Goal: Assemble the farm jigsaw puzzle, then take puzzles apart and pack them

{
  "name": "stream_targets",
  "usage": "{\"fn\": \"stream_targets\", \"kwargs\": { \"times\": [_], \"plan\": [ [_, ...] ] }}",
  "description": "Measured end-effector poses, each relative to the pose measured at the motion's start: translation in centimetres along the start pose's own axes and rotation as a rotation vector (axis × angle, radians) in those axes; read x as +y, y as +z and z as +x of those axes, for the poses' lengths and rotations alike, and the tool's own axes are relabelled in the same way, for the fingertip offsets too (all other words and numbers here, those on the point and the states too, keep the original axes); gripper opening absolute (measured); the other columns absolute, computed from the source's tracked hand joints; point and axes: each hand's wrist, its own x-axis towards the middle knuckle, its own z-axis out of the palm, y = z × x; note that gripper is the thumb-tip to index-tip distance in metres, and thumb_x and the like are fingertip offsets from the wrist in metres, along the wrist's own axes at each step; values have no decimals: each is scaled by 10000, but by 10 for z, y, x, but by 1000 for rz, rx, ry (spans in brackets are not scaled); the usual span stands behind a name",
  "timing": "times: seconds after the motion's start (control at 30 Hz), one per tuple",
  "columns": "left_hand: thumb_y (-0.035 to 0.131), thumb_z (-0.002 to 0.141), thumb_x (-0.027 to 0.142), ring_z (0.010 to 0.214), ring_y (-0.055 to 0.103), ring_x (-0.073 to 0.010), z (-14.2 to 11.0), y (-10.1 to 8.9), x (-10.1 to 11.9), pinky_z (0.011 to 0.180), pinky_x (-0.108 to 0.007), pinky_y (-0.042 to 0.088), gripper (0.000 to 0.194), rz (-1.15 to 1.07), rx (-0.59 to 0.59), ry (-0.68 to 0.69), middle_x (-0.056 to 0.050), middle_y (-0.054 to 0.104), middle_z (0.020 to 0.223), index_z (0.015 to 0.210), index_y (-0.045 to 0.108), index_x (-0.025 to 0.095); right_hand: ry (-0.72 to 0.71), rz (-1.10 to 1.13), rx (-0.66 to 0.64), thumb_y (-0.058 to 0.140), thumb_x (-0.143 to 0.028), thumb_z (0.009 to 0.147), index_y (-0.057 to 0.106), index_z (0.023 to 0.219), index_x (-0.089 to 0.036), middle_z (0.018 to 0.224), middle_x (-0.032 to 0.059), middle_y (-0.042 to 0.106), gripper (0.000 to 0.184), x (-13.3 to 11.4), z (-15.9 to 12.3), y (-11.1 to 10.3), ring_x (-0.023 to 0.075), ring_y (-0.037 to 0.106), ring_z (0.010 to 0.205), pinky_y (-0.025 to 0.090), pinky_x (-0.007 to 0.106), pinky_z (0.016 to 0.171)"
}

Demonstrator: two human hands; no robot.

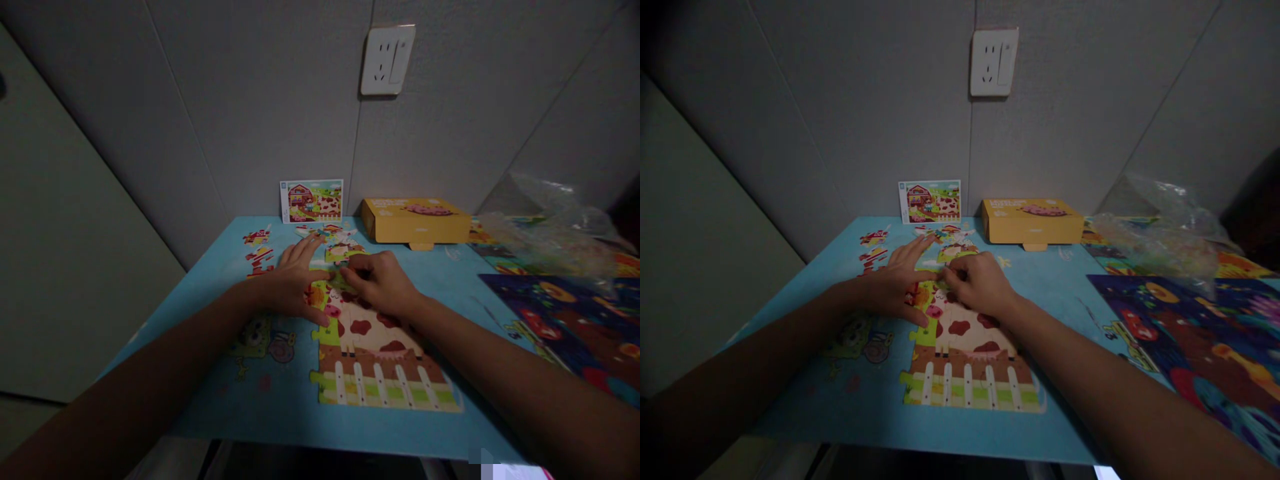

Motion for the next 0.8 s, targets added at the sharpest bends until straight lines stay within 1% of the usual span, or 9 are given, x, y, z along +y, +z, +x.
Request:
{"fn": "stream_targets", "kwargs": {
  "times": [0.1, 0.17, 0.27, 0.33, 0.43, 0.57, 0.67, 0.73, 0.8],
  "plan": [
    [731, 541, 691, 1402, -50, -482, -1, -2, -2, 1040, -721, 35, 892, 5, -64, -40, -121, -16, 1588, 1322, 524, 312, -14, 3, -135, 529, -216, 789, 538, 553, -169, 512, -21, 473, 241, 5, 1, 3, 90, 349, 496, 214, 262, 515],
    [701, 596, 684, 1407, -58, -468, -1, -6, -5, 1047, -713, 19, 767, 9, -56, -62, -82, -14, 1593, 1266, 582, 331, -10, -8, -163, 530, -199, 779, 531, 545, -171, 501, -25, 466, 236, 7, 1, 5, 90, 345, 494, 209, 263, 513],
    [641, 689, 659, 1416, -76, -435, -2, -12, -14, 1070, -681, -6, 491, 24, 11, -66, 15, -34, 1595, 1065, 712, 351, -5, -25, -162, 532, -200, 774, 499, 516, -176, 485, -26, 445, 261, 7, 1, 5, 91, 334, 486, 202, 271, 509],
    [628, 710, 648, 1419, -85, -422, -3, -14, -20, 1075, -676, -14, 415, 30, 36, -62, 60, -40, 1592, 989, 738, 361, -10, -25, -169, 527, -201, 778, 492, 515, -179, 488, -22, 451, 266, 7, 1, 4, 93, 336, 486, 207, 275, 513],
    [630, 712, 645, 1422, -69, -413, -3, -13, -25, 1080, -672, -5, 423, 34, 48, -58, 59, -12, 1594, 1005, 732, 357, -11, -42, -170, 521, -213, 785, 485, 515, -181, 486, -22, 443, 274, 5, 0, 3, 92, 328, 481, 205, 280, 517],
    [663, 659, 671, 1421, -30, -411, -2, -13, -25, 1088, -657, 11, 601, 44, 125, -74, -19, 0, 1598, 1145, 671, 317, -20, -69, -71, 501, -257, 816, 472, 520, -181, 505, -18, 437, 307, 1, 0, 2, 94, 325, 494, 205, 284, 530],
    [670, 646, 673, 1418, -45, -415, -2, -14, -27, 1089, -652, -4, 510, 42, 107, -81, 8, 6, 1599, 972, 736, 285, 13, -56, 19, 463, -303, 857, 477, 537, -184, 509, -14, 438, 341, 0, -1, 1, 99, 325, 495, 205, 291, 540],
    [669, 648, 672, 1418, -57, -418, -3, -14, -29, 1088, -656, -16, 462, 29, 64, -97, 33, 21, 1598, 871, 753, 276, 26, -66, -13, 482, -294, 843, 479, 537, -185, 504, -13, 440, 325, 1, -1, 1, 101, 327, 491, 203, 294, 539],
    [673, 650, 666, 1419, -62, -415, -3, -14, -30, 1092, -653, -10, 447, 15, 44, -121, 42, 20, 1598, 865, 754, 283, 18, -79, -77, 512, -267, 816, 485, 538, -184, 514, -9, 456, 292, 3, 0, 3, 102, 338, 497, 203, 291, 535]
  ]
}}
